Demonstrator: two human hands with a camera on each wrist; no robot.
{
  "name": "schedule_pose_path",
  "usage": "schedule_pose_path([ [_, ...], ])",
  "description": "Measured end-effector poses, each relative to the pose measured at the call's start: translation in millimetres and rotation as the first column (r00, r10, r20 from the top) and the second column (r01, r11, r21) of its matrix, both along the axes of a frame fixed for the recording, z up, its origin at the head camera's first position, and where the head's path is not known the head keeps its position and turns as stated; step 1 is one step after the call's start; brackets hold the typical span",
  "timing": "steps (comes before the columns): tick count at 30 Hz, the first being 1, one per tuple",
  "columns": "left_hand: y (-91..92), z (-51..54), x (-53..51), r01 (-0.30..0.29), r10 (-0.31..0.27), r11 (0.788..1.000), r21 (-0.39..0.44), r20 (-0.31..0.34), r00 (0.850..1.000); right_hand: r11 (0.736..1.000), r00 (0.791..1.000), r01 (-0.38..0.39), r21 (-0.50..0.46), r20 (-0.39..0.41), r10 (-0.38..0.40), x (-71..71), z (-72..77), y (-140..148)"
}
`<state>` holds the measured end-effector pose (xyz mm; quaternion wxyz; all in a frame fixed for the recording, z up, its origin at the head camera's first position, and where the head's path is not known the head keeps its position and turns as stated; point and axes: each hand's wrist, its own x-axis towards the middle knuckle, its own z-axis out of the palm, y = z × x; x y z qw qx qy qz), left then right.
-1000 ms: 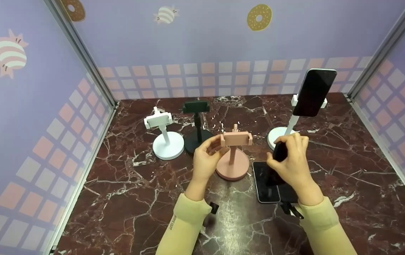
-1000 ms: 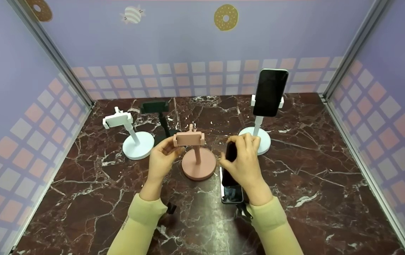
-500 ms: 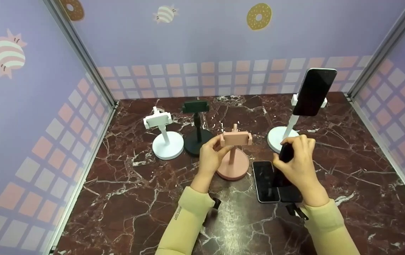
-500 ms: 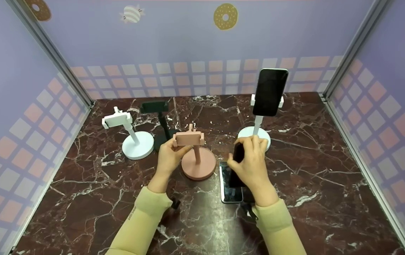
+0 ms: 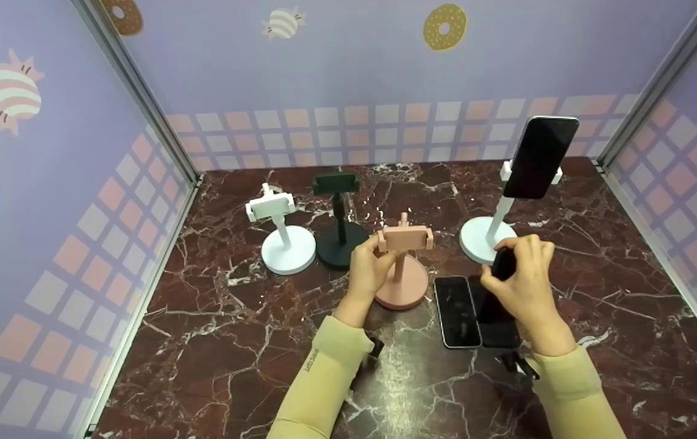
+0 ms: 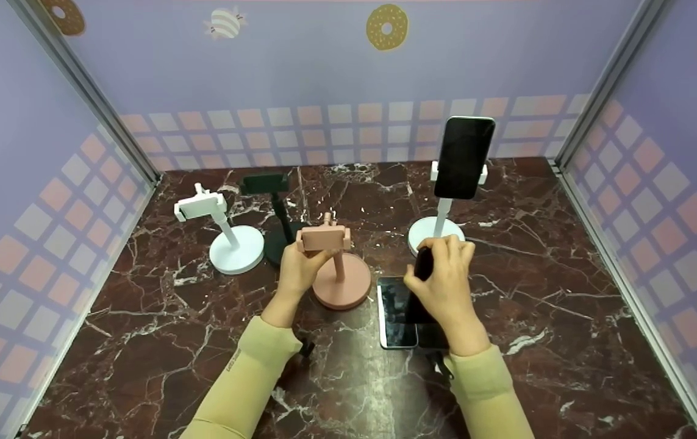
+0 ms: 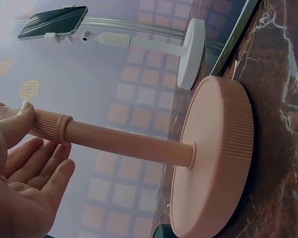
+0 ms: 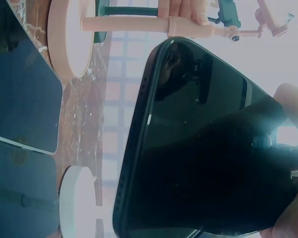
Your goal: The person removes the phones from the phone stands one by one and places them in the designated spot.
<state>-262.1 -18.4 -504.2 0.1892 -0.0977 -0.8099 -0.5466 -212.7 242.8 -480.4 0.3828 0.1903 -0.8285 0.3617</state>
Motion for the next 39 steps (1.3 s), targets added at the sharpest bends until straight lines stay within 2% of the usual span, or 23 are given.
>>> schedule_pose_path([
  [8,2.2,-0.9,1.0,0.007,-0.007,1.0,0.0,0.015,1.0,1.0,1.0,0.025,0.005,0.002,-0.025,-1.4,-7.0,9],
  [21,4.8,-1.6,2.0,-0.051,0.05,0.998,-0.044,-0.024,0.998,0.998,0.998,0.055,0.022,0.004,-0.055,-5.4,-15.1,23],
  [31,6.5,-3.1,1.5,-0.094,0.091,0.994,-0.059,-0.043,0.995,0.993,0.993,0.102,0.05,0.06,-0.105,-7.4,-20.5,39],
  [39,7.3,-2.1,0.8,-0.089,0.087,0.995,-0.05,-0.036,0.996,0.988,0.985,0.109,0.109,0.126,-0.122,-8.3,-24.5,53],
])
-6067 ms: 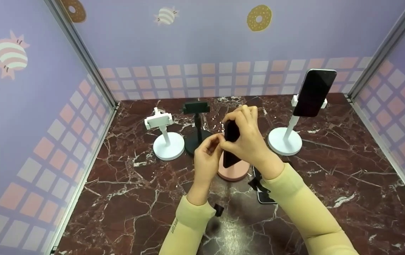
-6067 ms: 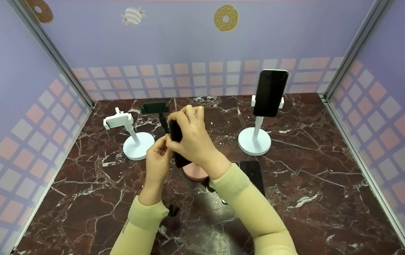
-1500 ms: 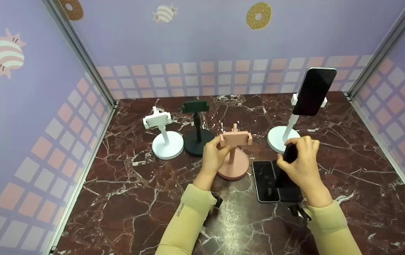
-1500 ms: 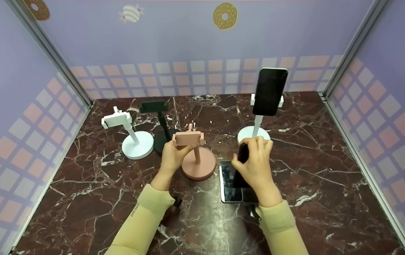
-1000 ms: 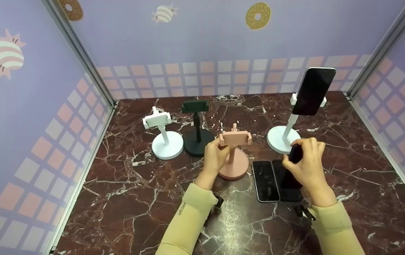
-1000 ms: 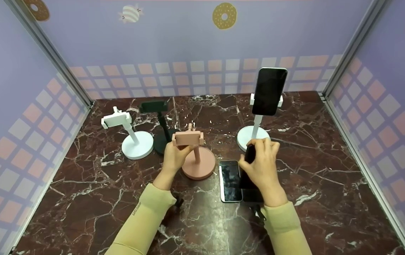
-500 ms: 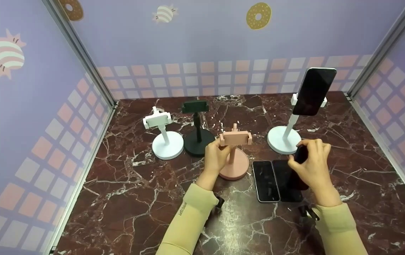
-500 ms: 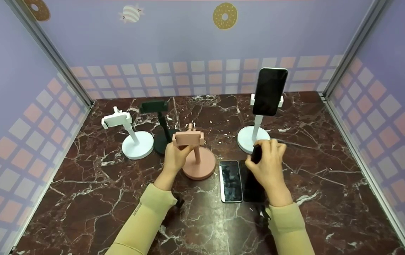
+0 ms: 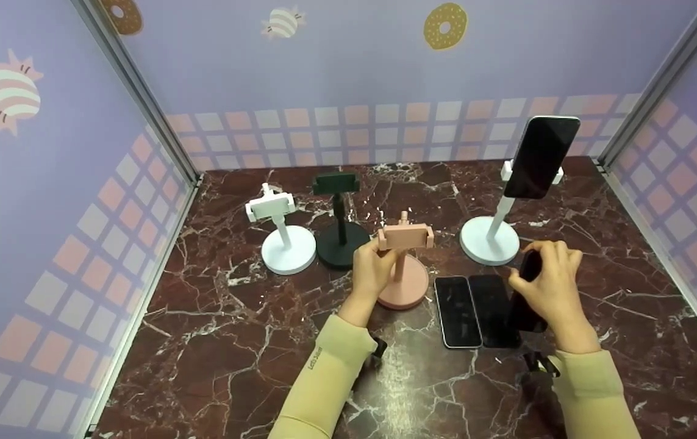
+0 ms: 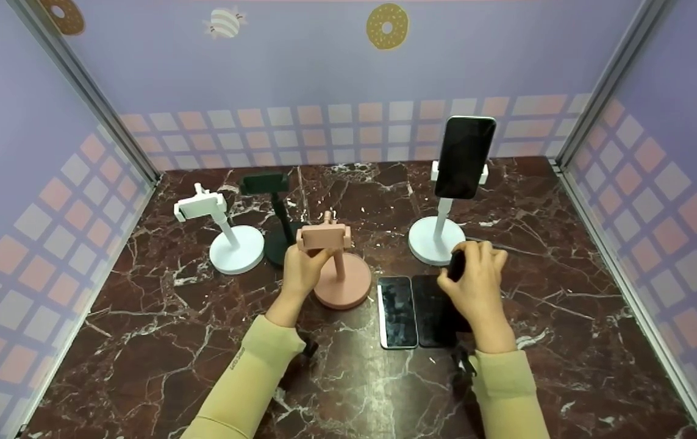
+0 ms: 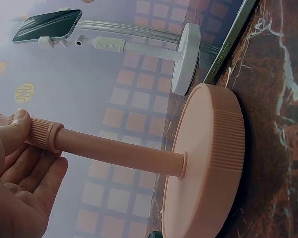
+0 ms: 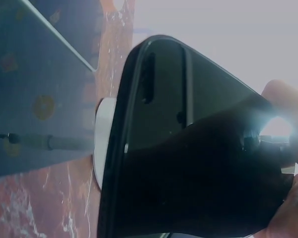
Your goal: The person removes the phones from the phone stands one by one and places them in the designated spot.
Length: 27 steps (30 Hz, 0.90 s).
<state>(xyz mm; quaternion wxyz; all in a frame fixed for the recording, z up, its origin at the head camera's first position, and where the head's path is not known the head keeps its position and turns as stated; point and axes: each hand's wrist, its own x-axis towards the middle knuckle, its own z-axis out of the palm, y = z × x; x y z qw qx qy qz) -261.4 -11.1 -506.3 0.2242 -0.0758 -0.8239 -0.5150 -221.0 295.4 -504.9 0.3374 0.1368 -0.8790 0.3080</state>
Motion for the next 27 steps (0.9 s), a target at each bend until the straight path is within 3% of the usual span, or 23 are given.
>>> schedule_pose_path([
  [11,0.8,3.9,-7.9,-0.004,0.003,1.0,0.016,0.028,1.0,1.0,0.989,0.018,0.026,0.146,-0.021,-3.0,-8.2,12],
  [27,7.6,19.0,-35.1,0.032,-0.034,0.998,0.059,0.03,0.999,0.989,0.939,-0.021,0.146,0.342,-0.03,-11.7,-21.8,28],
])
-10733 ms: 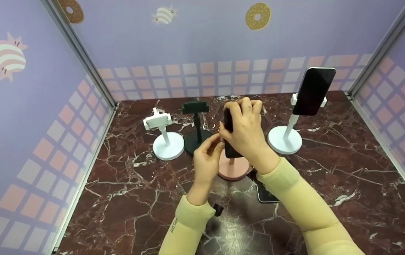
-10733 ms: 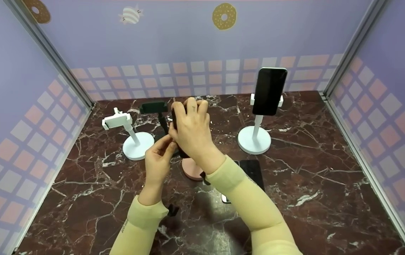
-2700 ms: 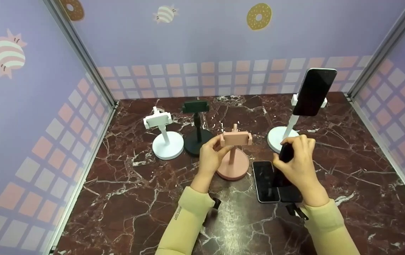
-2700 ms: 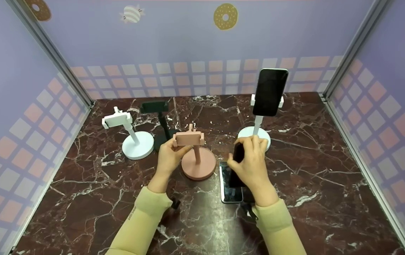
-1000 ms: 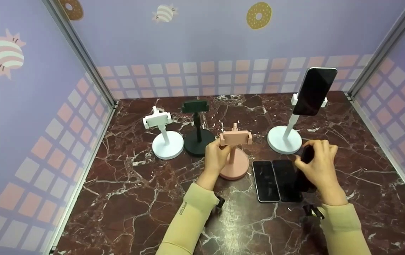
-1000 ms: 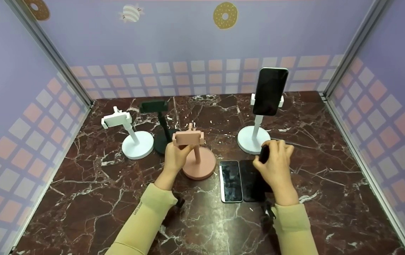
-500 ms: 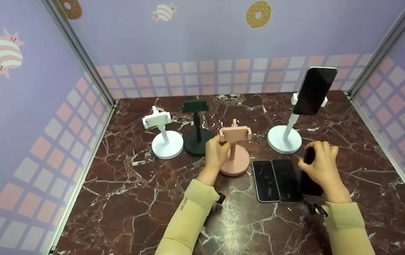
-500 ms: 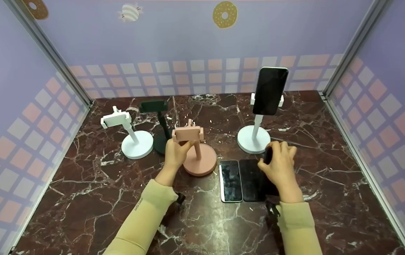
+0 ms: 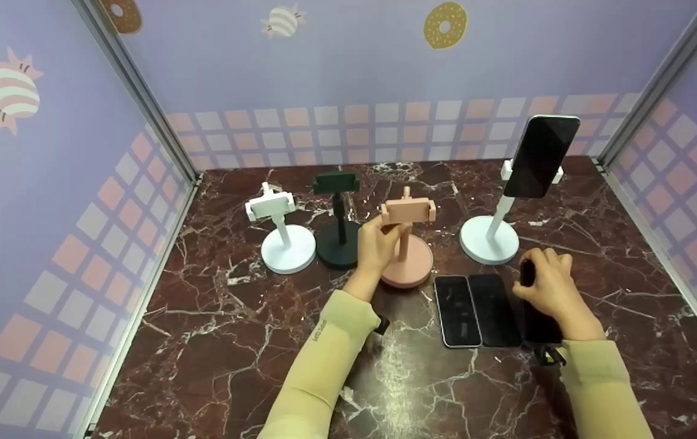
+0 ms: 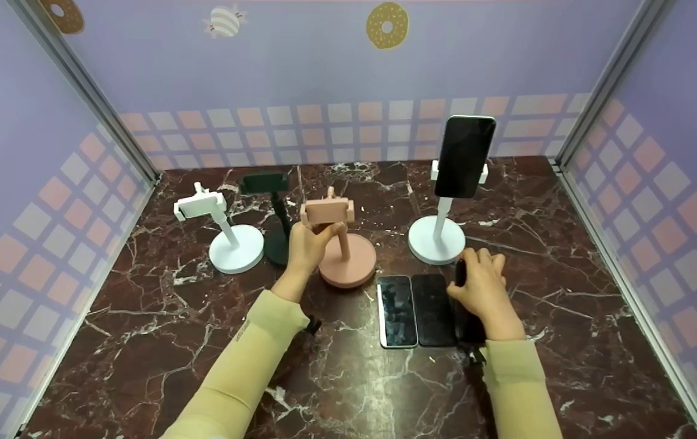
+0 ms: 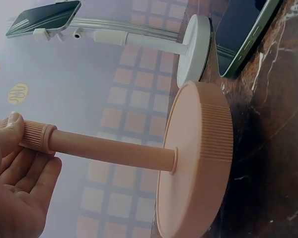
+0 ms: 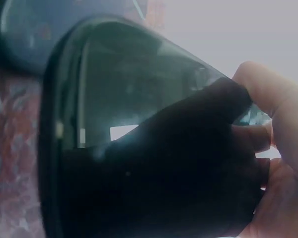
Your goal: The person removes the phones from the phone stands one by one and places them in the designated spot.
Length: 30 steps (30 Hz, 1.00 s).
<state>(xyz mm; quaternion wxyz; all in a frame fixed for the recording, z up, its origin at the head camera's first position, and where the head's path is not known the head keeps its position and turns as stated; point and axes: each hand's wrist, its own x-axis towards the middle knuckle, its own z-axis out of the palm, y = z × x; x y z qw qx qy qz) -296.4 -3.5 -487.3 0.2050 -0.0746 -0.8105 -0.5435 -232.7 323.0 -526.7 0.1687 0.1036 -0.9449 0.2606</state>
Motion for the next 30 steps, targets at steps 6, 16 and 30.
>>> schedule_pose_path([
  [6,0.6,3.4,-15.7,0.023,-0.025,0.999,0.036,0.041,0.999,0.999,0.996,-0.023,0.036,0.092,0.02,-5.7,-7.4,6],
  [16,-0.9,3.1,-36.0,0.033,-0.036,0.999,0.033,0.083,0.996,0.997,0.979,-0.045,0.059,0.203,0.032,-14.8,-11.5,11],
  [30,-2.9,-4.9,-52.2,0.022,-0.034,0.996,0.083,0.15,0.988,0.995,0.963,-0.083,0.054,0.261,0.066,-27.3,-20.5,9],
])
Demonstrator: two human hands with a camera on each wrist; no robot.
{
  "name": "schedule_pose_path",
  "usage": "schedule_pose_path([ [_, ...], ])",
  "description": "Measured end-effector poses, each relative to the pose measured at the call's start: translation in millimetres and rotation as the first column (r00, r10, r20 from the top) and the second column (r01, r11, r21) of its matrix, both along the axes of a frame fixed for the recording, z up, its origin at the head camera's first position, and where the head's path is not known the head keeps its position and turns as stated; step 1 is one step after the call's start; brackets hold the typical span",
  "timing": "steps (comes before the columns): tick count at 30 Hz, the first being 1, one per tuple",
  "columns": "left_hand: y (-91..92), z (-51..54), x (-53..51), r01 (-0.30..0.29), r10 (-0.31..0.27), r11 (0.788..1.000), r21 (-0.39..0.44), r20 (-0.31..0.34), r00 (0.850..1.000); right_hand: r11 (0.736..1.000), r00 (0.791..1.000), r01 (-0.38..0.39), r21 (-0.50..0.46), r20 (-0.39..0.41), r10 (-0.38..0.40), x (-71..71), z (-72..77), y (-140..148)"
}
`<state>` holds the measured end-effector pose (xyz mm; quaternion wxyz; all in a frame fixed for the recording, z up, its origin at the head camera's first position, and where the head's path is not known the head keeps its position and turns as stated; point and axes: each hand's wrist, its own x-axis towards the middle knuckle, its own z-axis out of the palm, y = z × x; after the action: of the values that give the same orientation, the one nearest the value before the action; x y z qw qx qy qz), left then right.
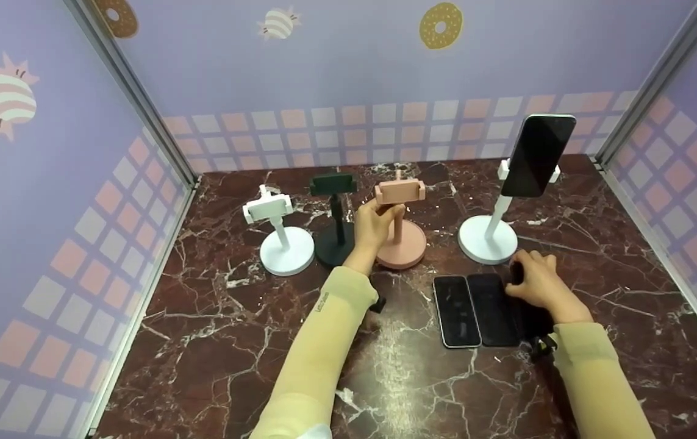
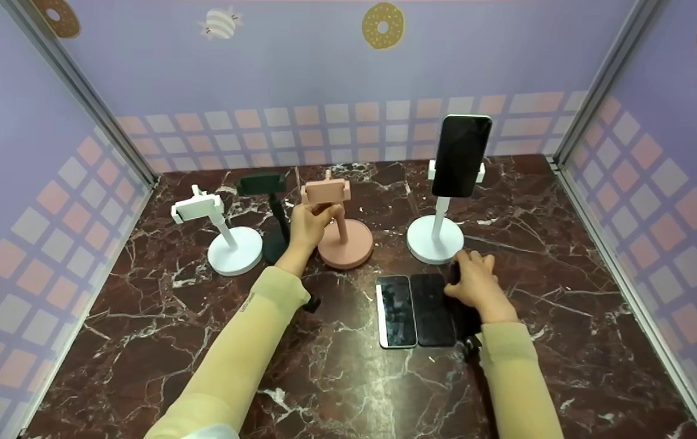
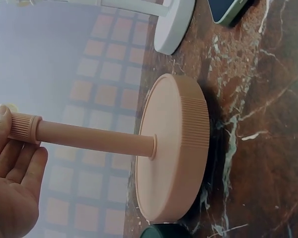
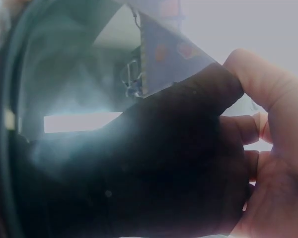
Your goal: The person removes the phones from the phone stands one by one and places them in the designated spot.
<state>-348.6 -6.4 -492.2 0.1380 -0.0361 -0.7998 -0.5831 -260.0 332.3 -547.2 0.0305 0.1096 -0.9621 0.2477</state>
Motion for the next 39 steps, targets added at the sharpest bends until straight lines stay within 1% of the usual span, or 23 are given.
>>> schedule_pose_path([
  [4,-1.4,-2.2,-1.2,-0.016,0.016,1.0,-0.004,0.013,1.0,1.0,1.0,-0.01,-0.003,-0.001,0.01,-2.4,-3.0,0],
  [7,-1.6,-2.8,-1.2,-0.028,0.028,1.0,-0.011,0.011,1.0,1.0,1.0,-0.017,-0.01,-0.005,0.017,-3.5,-4.4,0],
  [12,-0.5,-3.5,-1.1,-0.038,0.036,0.996,-0.081,-0.035,0.999,1.0,1.0,-0.025,-0.014,0.003,0.025,-5.3,-4.8,0],
  [14,0.1,-3.9,-1.0,-0.036,0.031,0.995,-0.097,-0.054,0.998,0.999,0.999,-0.03,-0.015,0.013,0.03,-6.1,-4.7,0],
  [19,0.5,-4.6,-0.2,-0.028,0.023,0.996,-0.084,-0.065,0.998,0.999,0.998,-0.034,-0.024,0.047,0.035,-7.5,-4.8,-1],
  [26,1.2,-7.0,-0.6,-0.033,0.026,0.993,-0.109,-0.068,0.997,0.999,0.994,-0.026,-0.021,0.104,0.028,-8.9,-10.0,-1],
  [34,2.1,-8.8,-0.7,-0.033,0.026,0.995,-0.096,-0.078,0.997,0.999,0.994,-0.035,-0.035,0.105,0.039,-9.2,-12.9,-2],
  [39,3.0,-9.4,-0.7,-0.037,0.03,0.994,-0.102,-0.076,0.997,1.0,0.992,-0.014,-0.016,0.128,0.016,-8.0,-12.7,-3],
])
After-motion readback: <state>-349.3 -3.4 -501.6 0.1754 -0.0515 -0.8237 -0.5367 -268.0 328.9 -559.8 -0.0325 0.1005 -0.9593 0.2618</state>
